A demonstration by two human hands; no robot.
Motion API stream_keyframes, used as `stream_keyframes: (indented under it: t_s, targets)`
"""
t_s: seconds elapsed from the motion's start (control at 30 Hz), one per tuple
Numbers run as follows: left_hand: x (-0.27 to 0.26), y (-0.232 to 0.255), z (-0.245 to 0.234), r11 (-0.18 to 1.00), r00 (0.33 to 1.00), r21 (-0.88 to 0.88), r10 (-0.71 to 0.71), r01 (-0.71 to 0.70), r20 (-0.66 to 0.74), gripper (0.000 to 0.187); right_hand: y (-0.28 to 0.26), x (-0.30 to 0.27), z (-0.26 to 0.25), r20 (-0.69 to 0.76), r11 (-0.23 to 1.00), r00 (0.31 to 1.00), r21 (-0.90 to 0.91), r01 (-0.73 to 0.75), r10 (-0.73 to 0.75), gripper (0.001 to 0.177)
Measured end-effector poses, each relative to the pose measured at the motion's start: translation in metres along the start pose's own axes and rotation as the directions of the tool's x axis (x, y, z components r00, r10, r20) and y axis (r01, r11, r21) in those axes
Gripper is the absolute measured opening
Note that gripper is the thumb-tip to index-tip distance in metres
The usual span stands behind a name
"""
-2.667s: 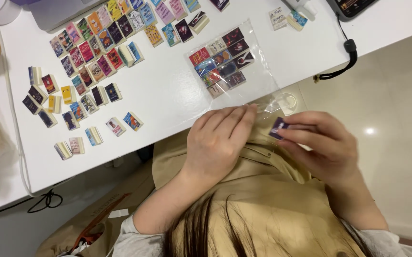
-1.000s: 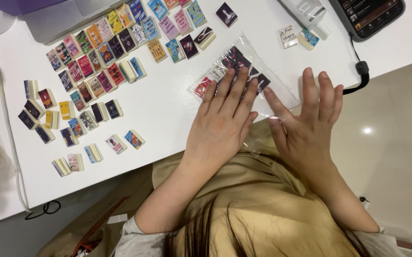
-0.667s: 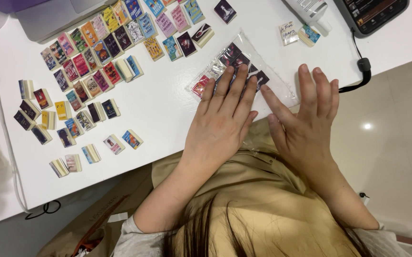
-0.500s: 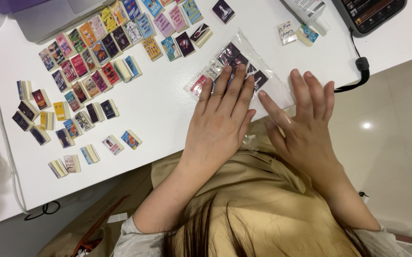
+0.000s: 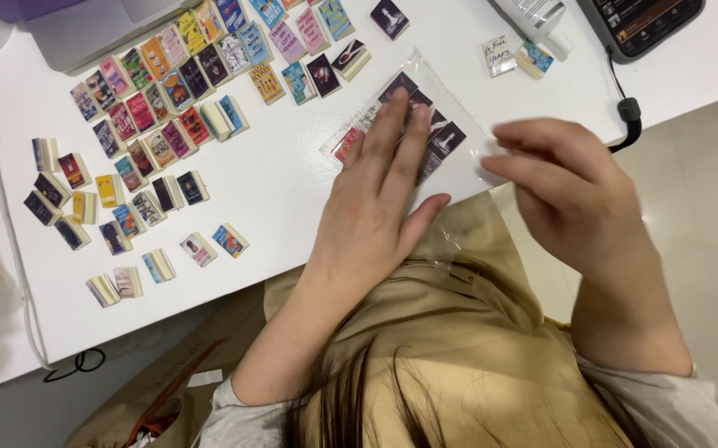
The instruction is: Organizing small miniature book stickers by carefully placing them into a clear plastic sleeve on a desk.
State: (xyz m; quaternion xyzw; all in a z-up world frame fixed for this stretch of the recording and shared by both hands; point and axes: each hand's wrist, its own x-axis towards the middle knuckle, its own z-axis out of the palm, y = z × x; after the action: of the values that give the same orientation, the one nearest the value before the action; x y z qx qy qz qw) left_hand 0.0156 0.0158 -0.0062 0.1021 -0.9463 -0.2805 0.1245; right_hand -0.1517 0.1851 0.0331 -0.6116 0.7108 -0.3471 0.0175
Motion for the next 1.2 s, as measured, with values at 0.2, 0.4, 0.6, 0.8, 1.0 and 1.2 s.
stream_keyframes:
  t_s: [0.2,0.4,0.6,0.8,1.0,1.2]
  targets:
    - [0.002,-0.011,-0.005,1.0,0.995,-0.001,-0.028,0.028,-0.093,0.074,0.031,0.04,0.025,0.033,0.993,0.994,0.062,0.101,-0.103,0.016]
    - [0.016,-0.005,0.007,0.942,0.998,0.333,-0.057,0.042,0.033,0.065,0.048,0.055,0.025,0.218,0.999,0.976,0.035,0.002,-0.009,0.008]
    - [0.019,-0.002,0.004,0.924,0.997,0.379,-0.063,0.046,0.033,0.061,0.055,0.06,0.023,0.293,0.997,0.956,0.075,-0.026,0.003,0.008]
    - [0.021,-0.001,0.0,0.929,0.998,0.369,-0.057,0.038,0.04,0.06,0.05,0.064,0.021,0.353,0.992,0.933,0.077,-0.096,0.063,0.008]
    - [0.022,-0.002,-0.002,0.933,0.997,0.357,-0.056,0.034,0.052,0.06,0.042,0.068,0.021,0.34,0.994,0.94,0.106,-0.04,0.001,0.019]
    - [0.022,-0.002,-0.003,0.938,0.998,0.346,-0.047,0.026,0.05,0.059,0.046,0.071,0.018,0.385,0.992,0.922,0.124,0.002,-0.05,0.02]
